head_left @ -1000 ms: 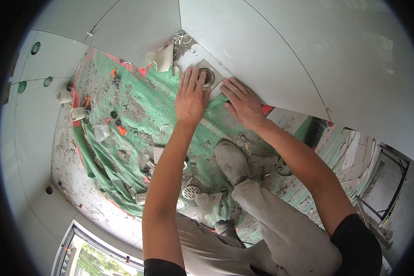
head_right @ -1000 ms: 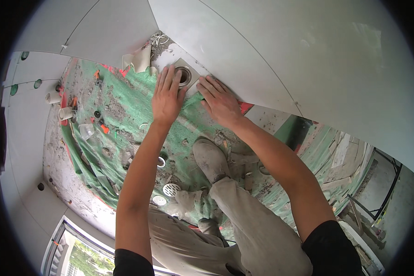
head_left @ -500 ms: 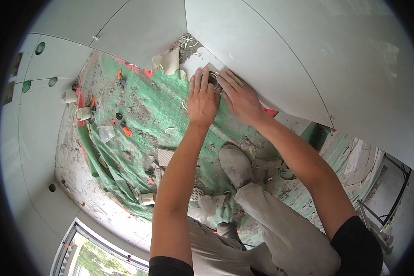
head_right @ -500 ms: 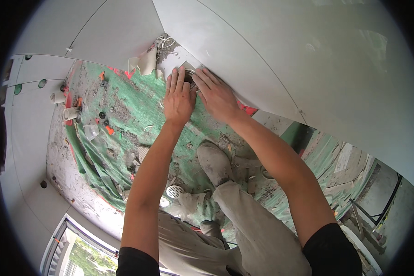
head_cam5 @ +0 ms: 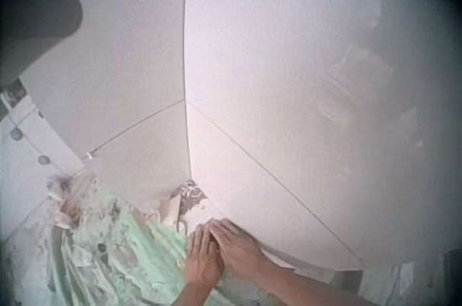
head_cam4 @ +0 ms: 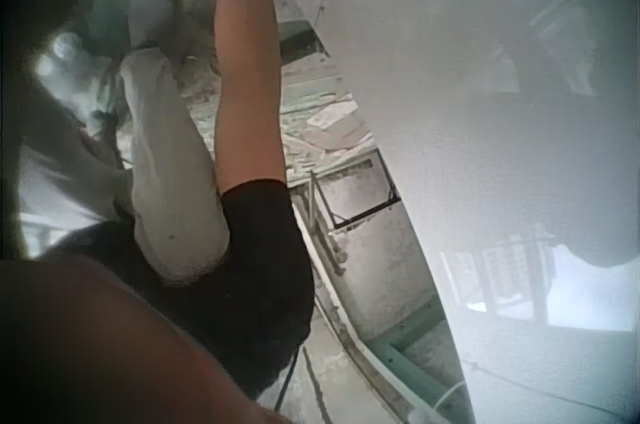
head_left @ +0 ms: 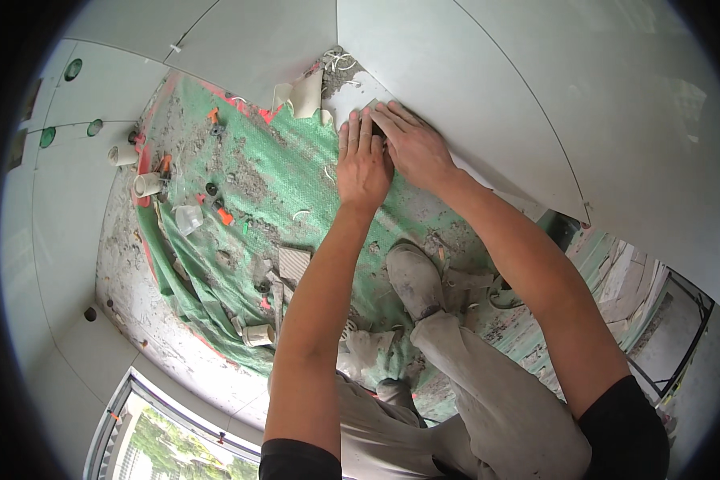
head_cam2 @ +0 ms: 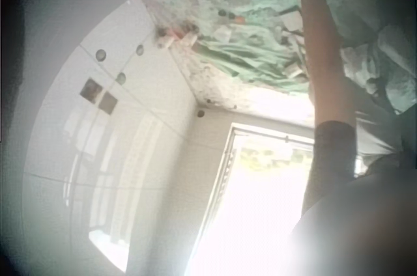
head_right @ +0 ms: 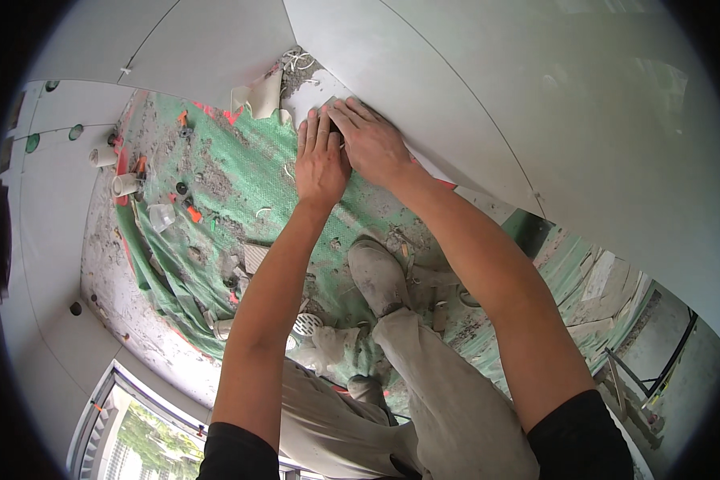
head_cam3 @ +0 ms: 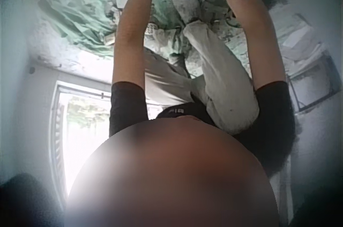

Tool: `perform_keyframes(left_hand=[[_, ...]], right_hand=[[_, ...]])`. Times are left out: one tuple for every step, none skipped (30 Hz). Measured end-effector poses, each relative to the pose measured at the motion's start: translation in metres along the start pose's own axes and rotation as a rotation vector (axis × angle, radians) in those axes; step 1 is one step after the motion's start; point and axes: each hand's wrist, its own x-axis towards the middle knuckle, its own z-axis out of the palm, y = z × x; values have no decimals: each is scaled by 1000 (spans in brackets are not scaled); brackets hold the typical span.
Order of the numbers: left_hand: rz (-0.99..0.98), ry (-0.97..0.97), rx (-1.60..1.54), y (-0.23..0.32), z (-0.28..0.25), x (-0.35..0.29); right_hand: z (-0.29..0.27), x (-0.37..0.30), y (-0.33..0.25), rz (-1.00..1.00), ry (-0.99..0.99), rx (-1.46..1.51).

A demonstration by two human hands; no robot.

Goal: Installing floor tiles around a drain using mortar and an angle grinder.

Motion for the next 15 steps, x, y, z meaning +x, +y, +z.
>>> perform_keyframes(left_hand=[[-2, 1, 2, 0, 1, 0], [0, -9, -4, 2, 2, 2], [2, -17, -9, 3, 2, 3], [2, -17, -8, 4, 0, 1], [-6, -7, -5, 3, 0, -1], [-14, 4, -3, 2, 1, -2], [-11, 11, -2, 4, 3, -3], [-6, 5, 17, 6, 2, -5], [0, -2, 36, 7, 2, -6], [2, -3, 41, 5, 2, -5], [2, -4, 40, 7, 2, -10], [5, -19, 30, 9, 2, -17], [9, -34, 20, 13, 0, -25], [11, -29, 26, 12, -4, -31], [28, -35, -44, 16, -8, -37]], right_hand=[[-2, 0, 1, -2, 0, 1], [-4, 0, 5, 2, -5, 2], [-5, 0, 7, 6, -10, 3], [-4, -1, 5, 5, -9, 3], [-2, -2, 5, -16, -6, 23], [-1, -3, 5, -37, -4, 43], [-2, -7, 6, -41, 1, 38], [-3, -11, 6, -40, 20, 67], [-3, -13, 6, -39, 39, 95], [-2, -13, 6, -45, 43, 98], [-3, -16, 6, -50, 48, 91], [-5, -20, 7, -55, 53, 82], [-8, -31, 5, -52, 53, 80], [-10, -45, -1, -26, 92, 70], [-17, -60, -5, 3, 132, 51]])
